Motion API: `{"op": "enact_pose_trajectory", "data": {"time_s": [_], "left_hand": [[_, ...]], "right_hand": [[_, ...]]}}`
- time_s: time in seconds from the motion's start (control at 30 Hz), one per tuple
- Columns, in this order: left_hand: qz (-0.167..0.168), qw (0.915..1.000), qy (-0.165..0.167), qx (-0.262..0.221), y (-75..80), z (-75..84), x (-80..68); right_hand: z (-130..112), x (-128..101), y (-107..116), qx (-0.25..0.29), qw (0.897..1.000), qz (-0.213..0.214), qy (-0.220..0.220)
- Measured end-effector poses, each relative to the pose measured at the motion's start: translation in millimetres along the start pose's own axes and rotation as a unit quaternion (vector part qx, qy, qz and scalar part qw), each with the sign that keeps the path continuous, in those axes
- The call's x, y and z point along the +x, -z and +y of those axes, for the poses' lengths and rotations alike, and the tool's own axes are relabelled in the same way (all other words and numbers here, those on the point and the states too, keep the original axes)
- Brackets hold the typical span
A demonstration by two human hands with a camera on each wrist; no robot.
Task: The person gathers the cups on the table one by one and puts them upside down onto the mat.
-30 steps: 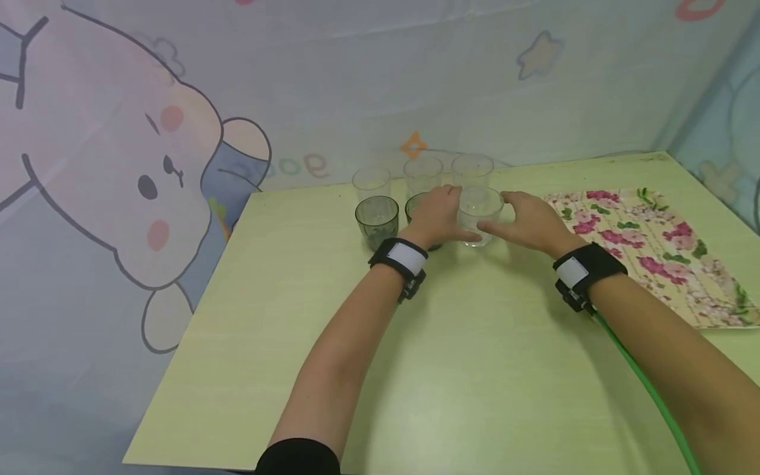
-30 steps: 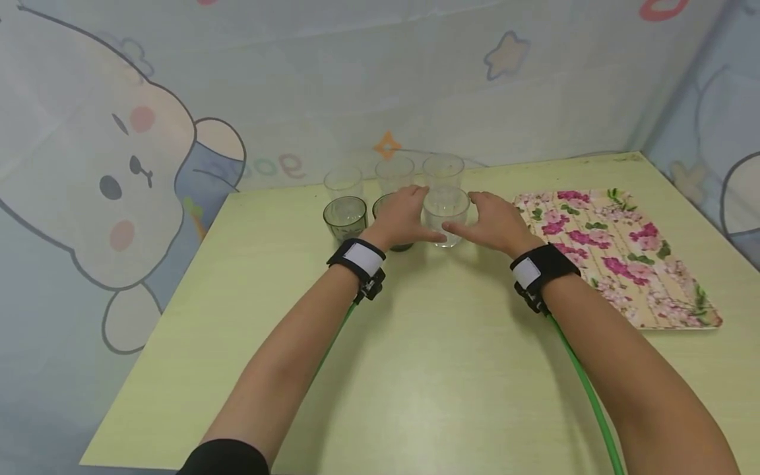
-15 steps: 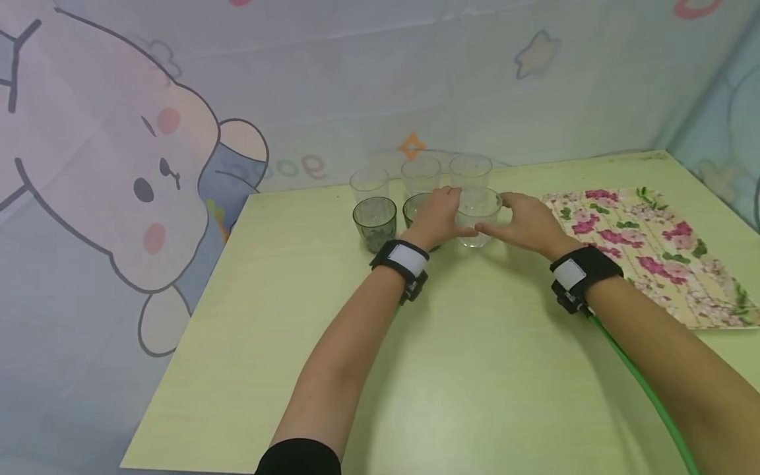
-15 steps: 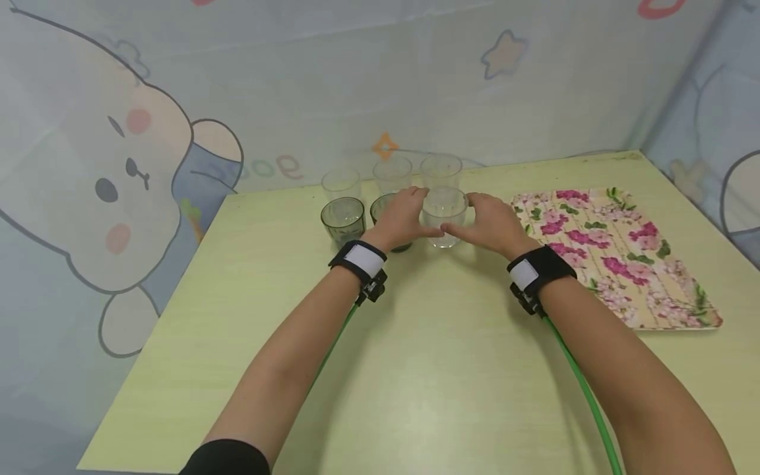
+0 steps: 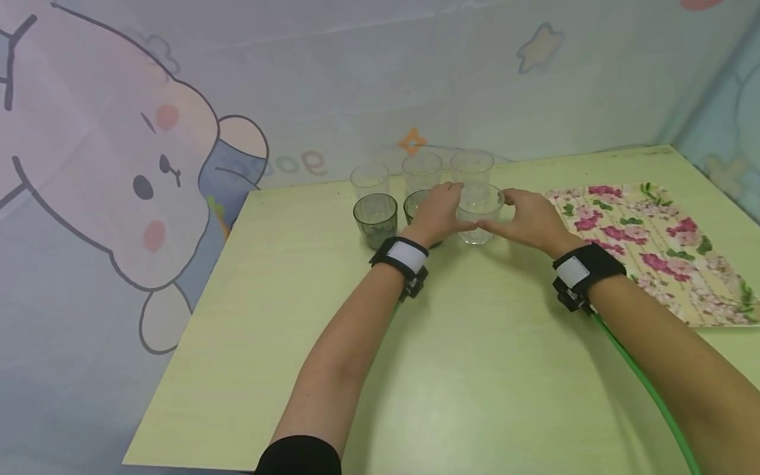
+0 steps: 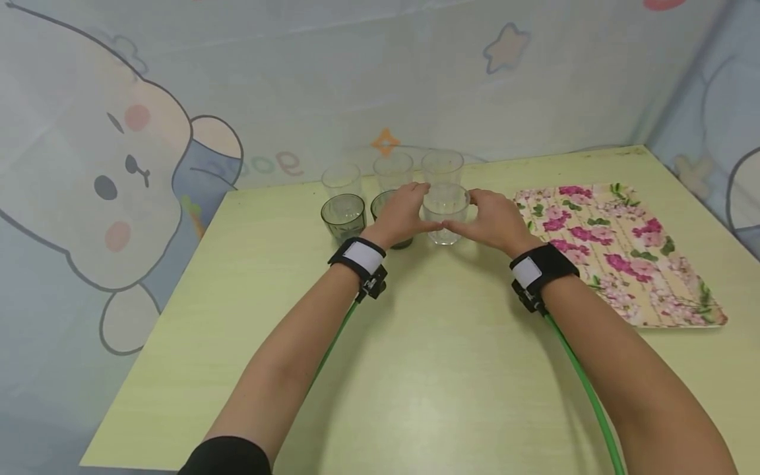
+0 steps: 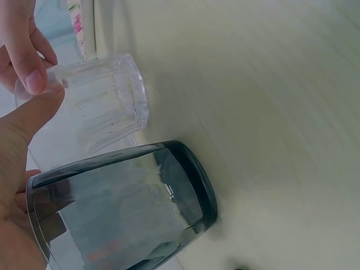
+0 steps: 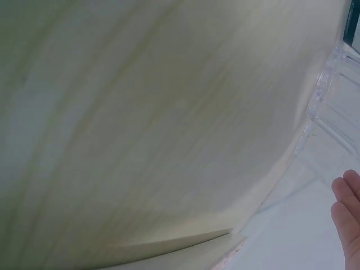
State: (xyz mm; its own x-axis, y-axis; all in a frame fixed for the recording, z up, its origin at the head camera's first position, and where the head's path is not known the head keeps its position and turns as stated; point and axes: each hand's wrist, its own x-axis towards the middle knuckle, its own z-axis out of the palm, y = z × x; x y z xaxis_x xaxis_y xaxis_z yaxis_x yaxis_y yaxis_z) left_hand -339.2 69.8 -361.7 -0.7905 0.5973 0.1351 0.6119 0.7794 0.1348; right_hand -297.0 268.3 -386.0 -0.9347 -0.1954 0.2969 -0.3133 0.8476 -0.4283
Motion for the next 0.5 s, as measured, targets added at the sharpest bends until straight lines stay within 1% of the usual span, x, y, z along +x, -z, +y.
{"op": "enact_pose_trajectory", "data": {"time_s": [0.27, 0.37, 0.5], "left_hand": [[0.0, 1.0, 0.001, -0.006, 2.9, 1.0, 1.2], [0.004, 1.0, 0.001, 0.0, 5.4, 2.4, 1.9], [0.011, 0.9999, 0.001, 0.008, 8.7, 4.2, 1.9]], "right_hand": [[-0.1, -0.6, 3.4, -0.016, 0.999, 0.025, 0.02], [-0.8, -1.1, 5.5, -0.02, 0.999, 0.029, 0.02], [-3.5, -2.4, 9.1, -0.012, 0.999, 0.029, 0.016]]}}
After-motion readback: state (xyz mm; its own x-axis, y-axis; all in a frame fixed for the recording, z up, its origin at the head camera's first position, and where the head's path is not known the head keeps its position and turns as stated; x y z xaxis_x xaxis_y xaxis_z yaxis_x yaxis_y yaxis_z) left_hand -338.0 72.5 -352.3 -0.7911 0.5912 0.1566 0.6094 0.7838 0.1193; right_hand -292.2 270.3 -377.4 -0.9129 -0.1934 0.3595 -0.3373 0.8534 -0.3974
